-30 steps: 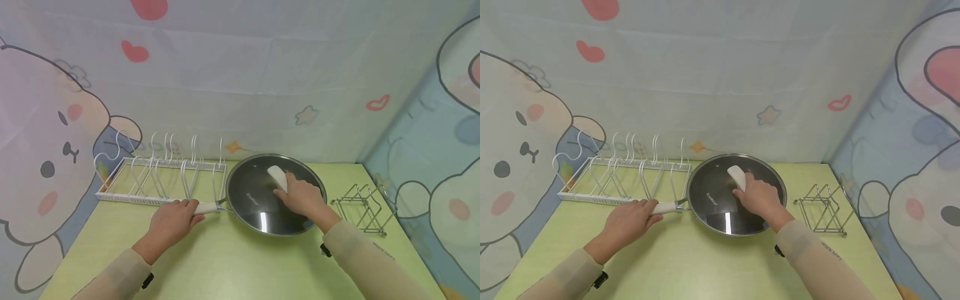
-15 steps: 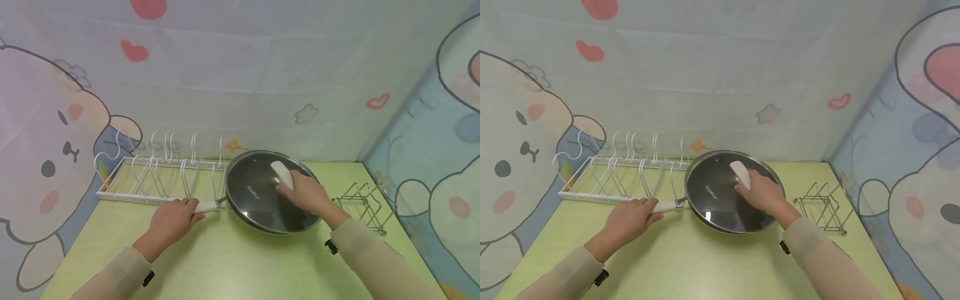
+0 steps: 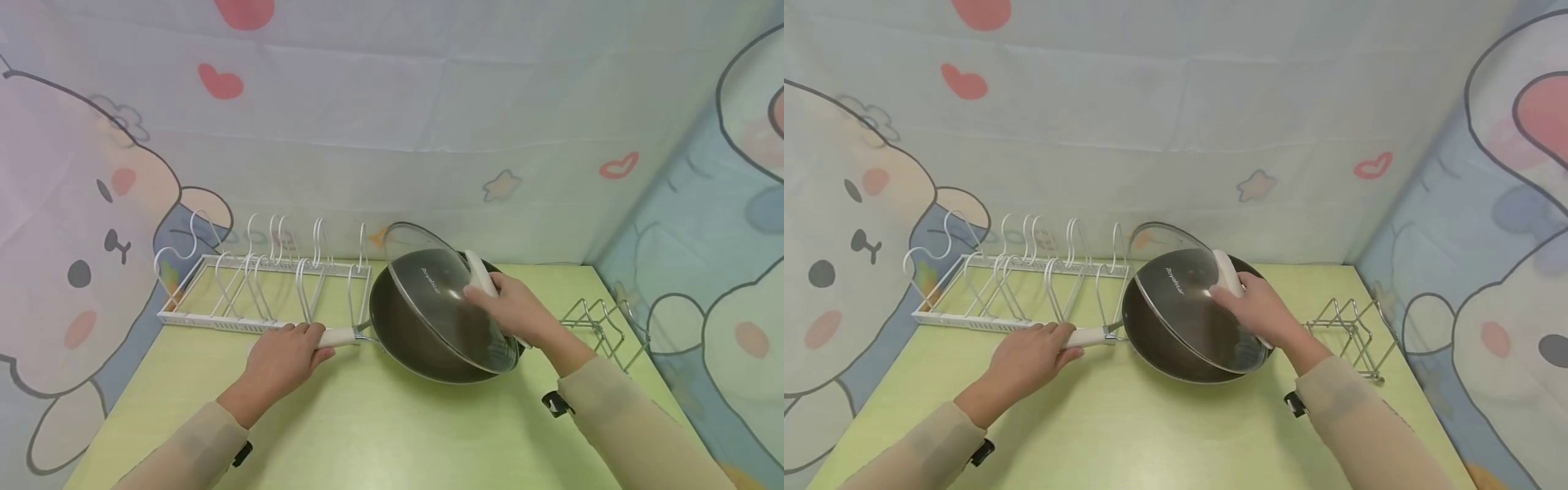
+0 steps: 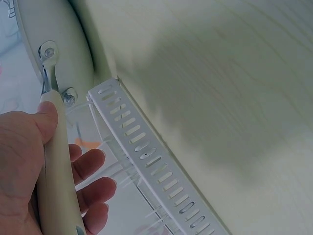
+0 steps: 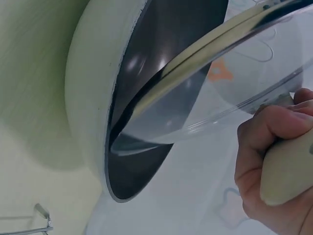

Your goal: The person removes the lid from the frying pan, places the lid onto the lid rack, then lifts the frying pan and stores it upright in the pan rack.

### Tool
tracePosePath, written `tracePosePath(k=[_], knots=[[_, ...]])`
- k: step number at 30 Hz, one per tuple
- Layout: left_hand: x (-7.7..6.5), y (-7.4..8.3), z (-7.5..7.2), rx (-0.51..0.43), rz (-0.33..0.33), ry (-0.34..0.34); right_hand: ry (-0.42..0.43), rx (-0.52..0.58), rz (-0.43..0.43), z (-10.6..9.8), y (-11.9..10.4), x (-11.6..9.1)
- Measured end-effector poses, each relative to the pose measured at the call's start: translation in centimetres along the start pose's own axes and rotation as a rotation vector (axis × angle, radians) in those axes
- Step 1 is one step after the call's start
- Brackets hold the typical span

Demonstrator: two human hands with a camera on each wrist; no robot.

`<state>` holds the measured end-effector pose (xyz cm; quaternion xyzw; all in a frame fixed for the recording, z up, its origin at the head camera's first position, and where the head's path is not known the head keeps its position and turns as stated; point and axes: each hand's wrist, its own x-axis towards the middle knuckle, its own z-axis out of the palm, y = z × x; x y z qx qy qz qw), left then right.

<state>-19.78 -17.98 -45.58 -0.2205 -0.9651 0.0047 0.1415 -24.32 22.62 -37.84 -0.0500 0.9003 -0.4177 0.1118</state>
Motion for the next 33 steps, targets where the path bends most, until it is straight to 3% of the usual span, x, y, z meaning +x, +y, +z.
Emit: tracePosePath(k=[14, 26, 33], knots=[[0.0, -0.1, 0.0, 0.009, -0.006, -0.009, -0.142, 0.486, 0.077, -0.2, 0.5, -0.2], [0.1, -0.1, 0.0, 0.012, 0.002, -0.009, -0.192, 0.757, 0.110, 0.2, 1.4, -0.3], [0.1, -0.2, -0.1, 0.010, 0.004, -0.006, -0.218, 0.821, 0.113, 0.3, 1.7, -0.5]])
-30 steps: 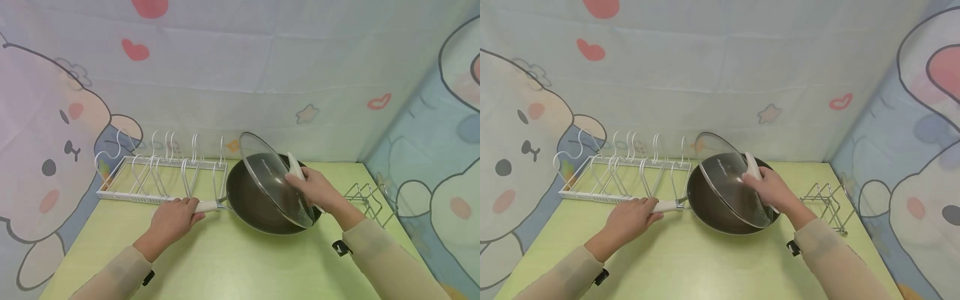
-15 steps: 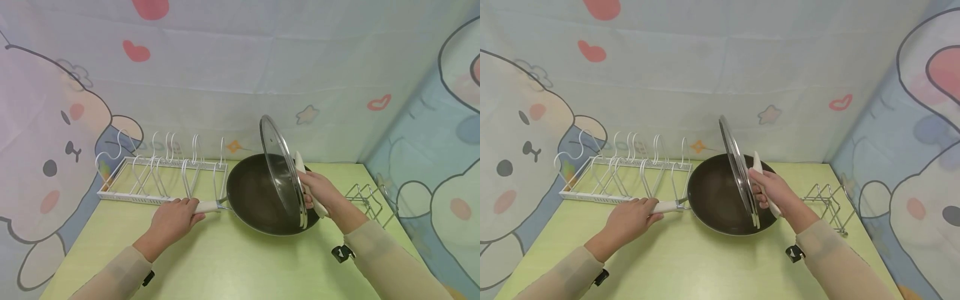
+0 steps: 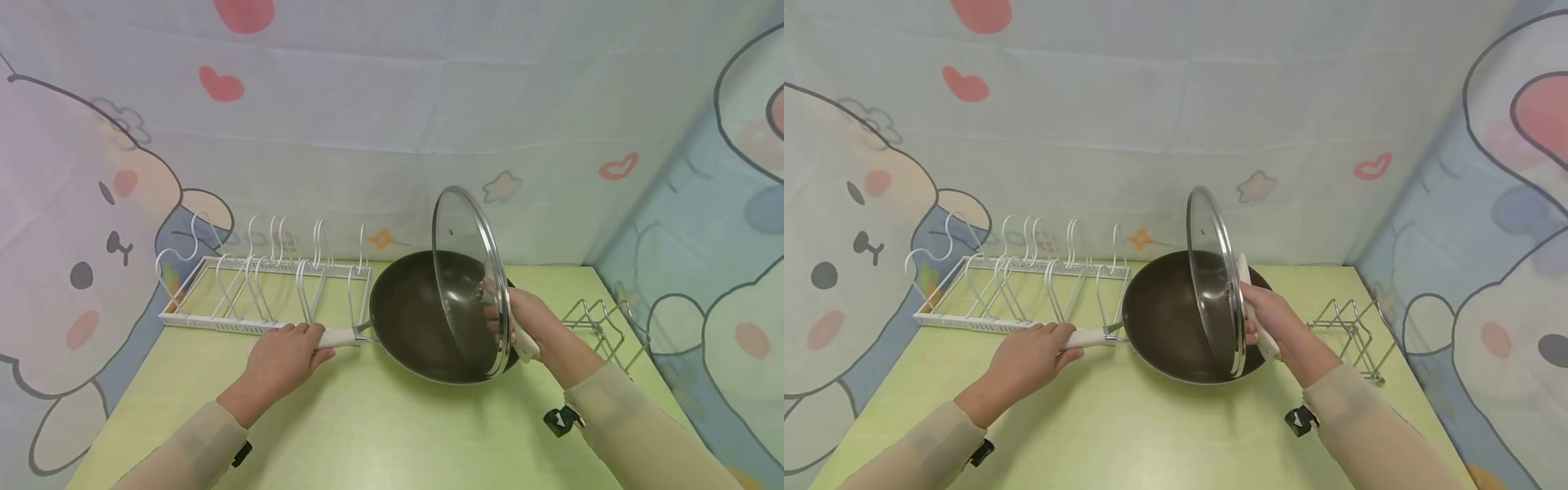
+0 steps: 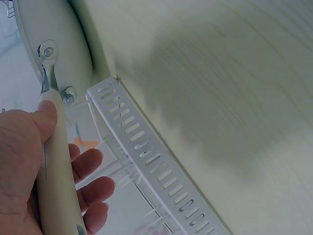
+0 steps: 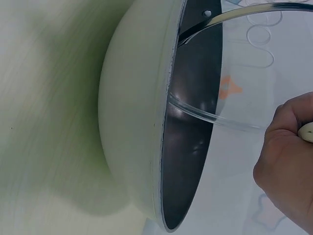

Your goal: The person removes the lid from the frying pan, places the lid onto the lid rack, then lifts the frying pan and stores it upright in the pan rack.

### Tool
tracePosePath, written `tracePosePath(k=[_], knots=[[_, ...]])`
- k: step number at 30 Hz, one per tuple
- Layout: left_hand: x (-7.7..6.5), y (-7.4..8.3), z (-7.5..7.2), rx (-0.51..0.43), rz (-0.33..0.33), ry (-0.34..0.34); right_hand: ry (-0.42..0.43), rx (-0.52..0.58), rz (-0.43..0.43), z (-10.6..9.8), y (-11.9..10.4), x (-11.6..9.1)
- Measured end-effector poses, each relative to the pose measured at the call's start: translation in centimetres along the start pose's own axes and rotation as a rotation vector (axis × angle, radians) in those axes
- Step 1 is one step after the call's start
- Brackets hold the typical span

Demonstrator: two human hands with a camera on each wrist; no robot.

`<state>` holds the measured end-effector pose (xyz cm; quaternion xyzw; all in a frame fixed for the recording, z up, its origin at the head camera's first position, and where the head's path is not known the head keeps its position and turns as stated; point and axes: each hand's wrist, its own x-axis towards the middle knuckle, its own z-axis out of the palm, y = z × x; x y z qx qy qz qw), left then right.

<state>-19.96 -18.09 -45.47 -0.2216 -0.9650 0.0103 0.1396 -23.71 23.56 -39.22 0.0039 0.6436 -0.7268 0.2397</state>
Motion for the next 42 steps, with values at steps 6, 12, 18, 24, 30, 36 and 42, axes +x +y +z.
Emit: tracePosePath(k=[6, 12, 18, 24, 30, 36, 42], knots=[[0.0, 0.0, 0.0, 0.002, 0.006, 0.024, 0.020, 0.078, 0.017, 0.0, 0.1, -0.3], [0.0, 0.4, -0.3, -0.008, -0.009, 0.022, -0.058, 0.199, 0.000, 0.0, 0.1, -0.7], [0.1, 0.6, -0.4, -0.014, 0.000, 0.045, -0.197, 0.343, -0.017, -0.5, 0.2, -0.8], [0.3, 0.7, -0.3, -0.014, 0.041, 0.128, -0.293, 0.429, -0.009, -1.2, 0.4, -0.9], [0.3, 0.9, -0.7, -0.027, 0.085, 0.168, -0.373, 0.511, 0.013, -1.7, 0.5, -1.1], [0.4, 1.2, -0.8, -0.031, 0.130, 0.193, -0.382, 0.573, 0.047, -1.9, 0.5, -1.2], [0.4, 1.3, -0.8, -0.037, 0.159, 0.212, -0.426, 0.618, 0.054, -2.1, 0.6, -1.4]])
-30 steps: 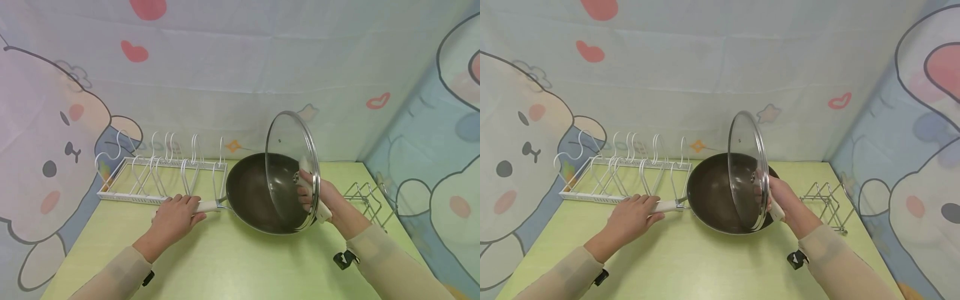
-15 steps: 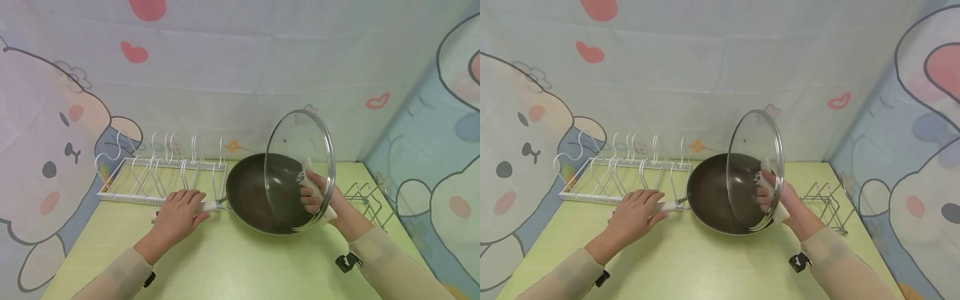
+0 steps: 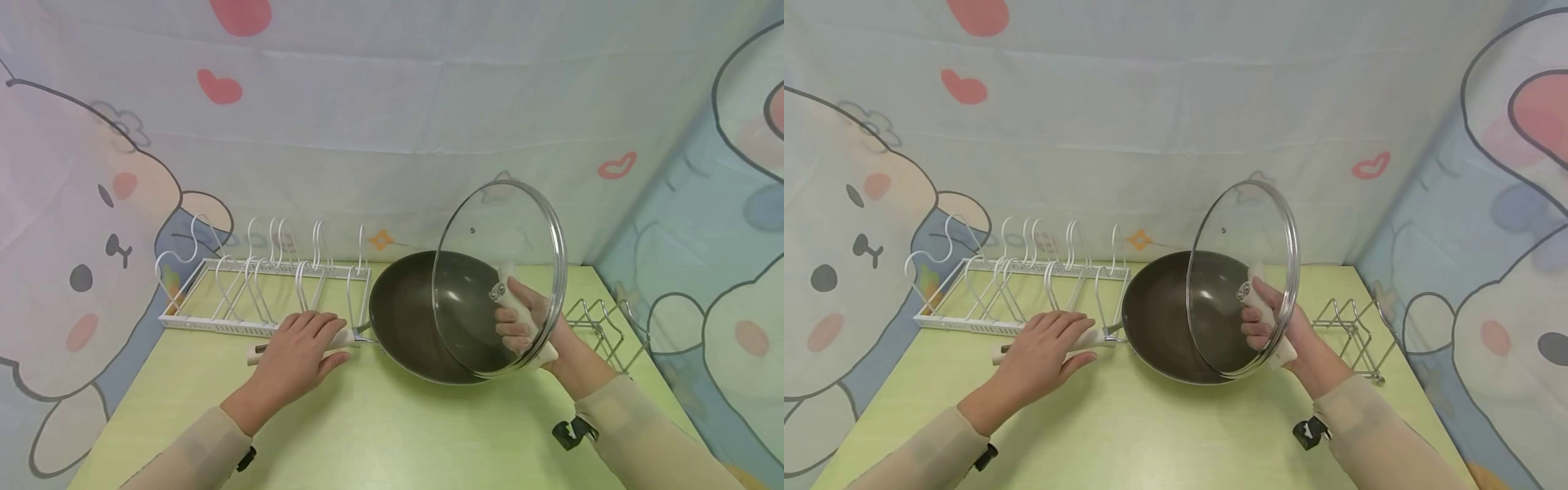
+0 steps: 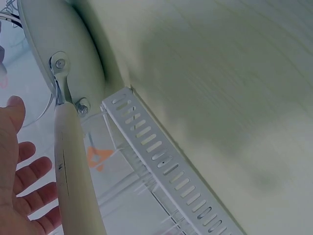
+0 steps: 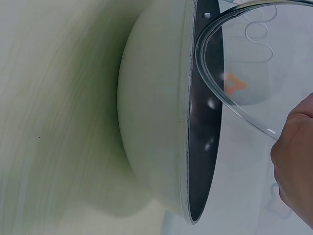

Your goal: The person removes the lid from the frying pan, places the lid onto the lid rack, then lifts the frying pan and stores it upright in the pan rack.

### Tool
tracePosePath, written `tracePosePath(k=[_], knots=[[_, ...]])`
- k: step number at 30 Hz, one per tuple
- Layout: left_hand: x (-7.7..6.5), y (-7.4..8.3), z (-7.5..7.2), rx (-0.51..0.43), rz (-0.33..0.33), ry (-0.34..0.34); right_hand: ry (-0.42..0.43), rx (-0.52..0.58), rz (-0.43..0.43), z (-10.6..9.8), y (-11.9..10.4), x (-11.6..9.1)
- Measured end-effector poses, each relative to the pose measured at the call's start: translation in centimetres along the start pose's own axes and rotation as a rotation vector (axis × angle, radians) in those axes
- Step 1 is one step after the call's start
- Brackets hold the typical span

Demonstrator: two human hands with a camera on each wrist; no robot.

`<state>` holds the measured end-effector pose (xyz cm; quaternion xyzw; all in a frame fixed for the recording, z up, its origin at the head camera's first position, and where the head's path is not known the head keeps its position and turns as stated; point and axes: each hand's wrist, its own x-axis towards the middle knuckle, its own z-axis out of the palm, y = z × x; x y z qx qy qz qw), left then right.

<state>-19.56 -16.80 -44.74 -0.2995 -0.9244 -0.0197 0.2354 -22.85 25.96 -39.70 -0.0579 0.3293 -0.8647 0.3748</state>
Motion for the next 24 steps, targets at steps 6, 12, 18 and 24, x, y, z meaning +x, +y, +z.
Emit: tracePosePath(k=[6, 12, 18, 24], knots=[[0.1, 0.1, 0.1, -0.010, 0.034, 0.034, -0.043, 0.034, 0.015, -0.1, -0.1, -0.3], [0.4, 0.4, 0.0, -0.024, 0.065, 0.055, -0.089, 0.055, 0.023, -0.1, -0.2, -0.5], [0.8, 0.9, -0.1, -0.032, 0.085, 0.065, -0.111, 0.073, 0.032, 0.2, -0.3, -0.9], [1.2, 1.7, -0.1, -0.043, 0.108, 0.051, -0.117, 0.087, 0.030, 0.5, -0.4, -1.3]])
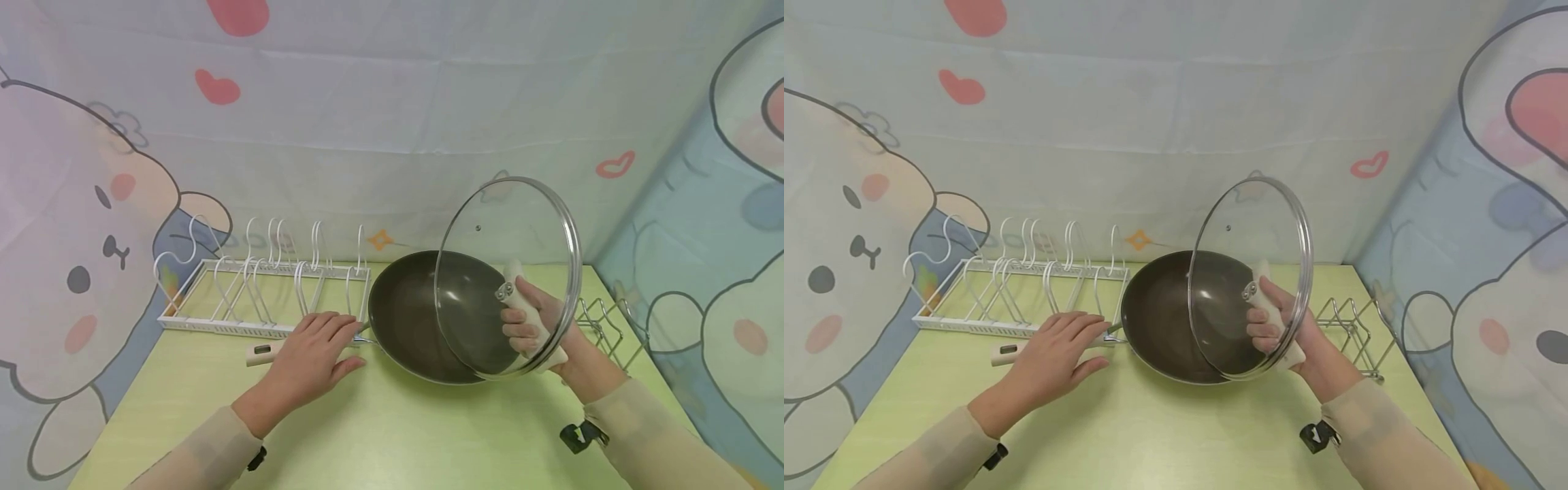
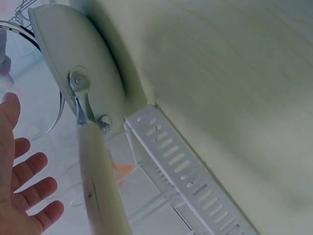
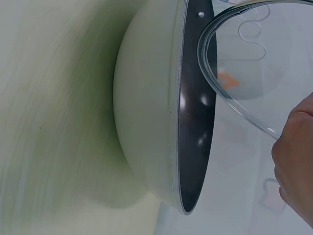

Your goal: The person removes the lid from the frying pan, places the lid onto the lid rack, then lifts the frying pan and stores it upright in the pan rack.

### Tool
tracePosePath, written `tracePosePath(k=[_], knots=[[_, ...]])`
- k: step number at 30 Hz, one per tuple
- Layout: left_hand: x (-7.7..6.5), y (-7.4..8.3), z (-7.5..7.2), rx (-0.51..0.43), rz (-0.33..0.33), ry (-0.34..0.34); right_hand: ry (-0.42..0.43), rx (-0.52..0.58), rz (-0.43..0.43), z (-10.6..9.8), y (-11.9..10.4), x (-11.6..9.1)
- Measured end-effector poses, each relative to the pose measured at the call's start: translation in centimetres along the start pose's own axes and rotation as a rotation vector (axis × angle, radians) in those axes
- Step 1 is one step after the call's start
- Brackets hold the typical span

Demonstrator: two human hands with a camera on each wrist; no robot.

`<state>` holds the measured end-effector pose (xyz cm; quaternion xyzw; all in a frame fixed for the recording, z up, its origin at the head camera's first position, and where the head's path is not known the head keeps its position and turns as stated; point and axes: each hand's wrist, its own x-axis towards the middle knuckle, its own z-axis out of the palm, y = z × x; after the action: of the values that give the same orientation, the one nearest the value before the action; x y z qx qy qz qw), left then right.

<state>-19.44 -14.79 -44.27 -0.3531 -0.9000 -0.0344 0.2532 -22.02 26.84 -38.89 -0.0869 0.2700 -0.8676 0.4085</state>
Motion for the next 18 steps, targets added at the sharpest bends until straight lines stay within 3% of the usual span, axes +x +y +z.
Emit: tracePosePath(k=[11, 18], knots=[[1.8, 2.3, -0.2, -0.032, 0.100, 0.062, -0.132, -0.003, 0.017, -0.3, -0.5, -1.0], [2.9, 3.8, 0.2, -0.049, 0.134, 0.046, -0.107, -0.028, 0.011, -0.4, -0.7, -1.7]])
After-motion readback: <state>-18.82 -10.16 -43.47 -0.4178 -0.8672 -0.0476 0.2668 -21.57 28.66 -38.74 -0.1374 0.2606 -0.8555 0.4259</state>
